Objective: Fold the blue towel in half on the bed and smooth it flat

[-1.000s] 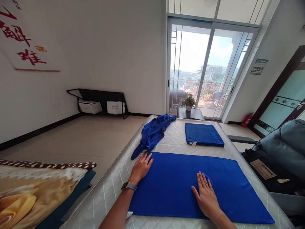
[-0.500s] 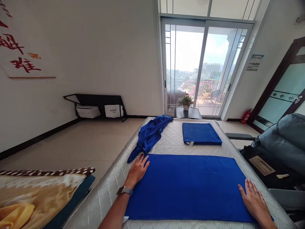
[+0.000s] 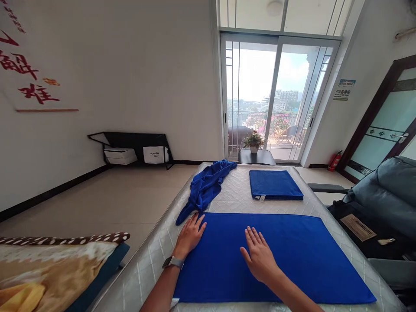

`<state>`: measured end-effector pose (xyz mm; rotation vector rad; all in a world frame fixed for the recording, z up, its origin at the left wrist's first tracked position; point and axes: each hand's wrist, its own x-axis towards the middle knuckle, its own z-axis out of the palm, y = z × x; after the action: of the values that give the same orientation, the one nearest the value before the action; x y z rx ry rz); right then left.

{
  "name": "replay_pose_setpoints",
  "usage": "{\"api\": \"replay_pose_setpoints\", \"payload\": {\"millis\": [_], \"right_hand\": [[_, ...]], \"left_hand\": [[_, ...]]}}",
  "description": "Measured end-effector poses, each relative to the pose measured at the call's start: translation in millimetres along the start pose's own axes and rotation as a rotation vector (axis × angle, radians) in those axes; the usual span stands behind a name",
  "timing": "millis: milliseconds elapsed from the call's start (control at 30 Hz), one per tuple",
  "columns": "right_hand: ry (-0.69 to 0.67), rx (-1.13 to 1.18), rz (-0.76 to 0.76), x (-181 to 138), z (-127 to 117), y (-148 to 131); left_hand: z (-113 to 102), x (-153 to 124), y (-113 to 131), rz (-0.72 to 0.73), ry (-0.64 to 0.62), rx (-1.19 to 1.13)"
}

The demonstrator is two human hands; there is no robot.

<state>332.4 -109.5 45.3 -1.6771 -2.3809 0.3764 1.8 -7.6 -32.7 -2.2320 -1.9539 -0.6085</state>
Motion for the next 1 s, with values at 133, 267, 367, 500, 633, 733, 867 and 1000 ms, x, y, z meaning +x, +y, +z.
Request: {"api": "replay_pose_setpoints", "payload": {"millis": [133,267,367,500,633,733,867,1000], "right_hand": [[-0.012,0.083,-0.222,36,24,-72],[-0.022,0.105,-0.258,56,39,-85],[-0.032,0.101,-0.201,61,43,-65],[-0.062,0.033,-0.088,61,33,-13],[-0.043,-0.078,0.119,52,10,61],[0.001,-0.174,0.267,39,-6,125],[0.067,-0.280,0.425,17,-24,212],[0.138,-0.317,0.529,0,-34,272]], "left_hand": [[3,1,-2,0.019,0.018,0.014],[3,1,-2,0.032,0.022,0.017],[3,1,-2,0.018,0.012,0.022],[4,1,-3,0.014,0.005,0.014],[5,2,-4,0.005,-0.005,0.011],[5,2,-4,0.000,-0.019,0.019],[6,1,-4,0.010,-0.005,0.024],[8,0,-4,0.001,0.020,0.027]]}}
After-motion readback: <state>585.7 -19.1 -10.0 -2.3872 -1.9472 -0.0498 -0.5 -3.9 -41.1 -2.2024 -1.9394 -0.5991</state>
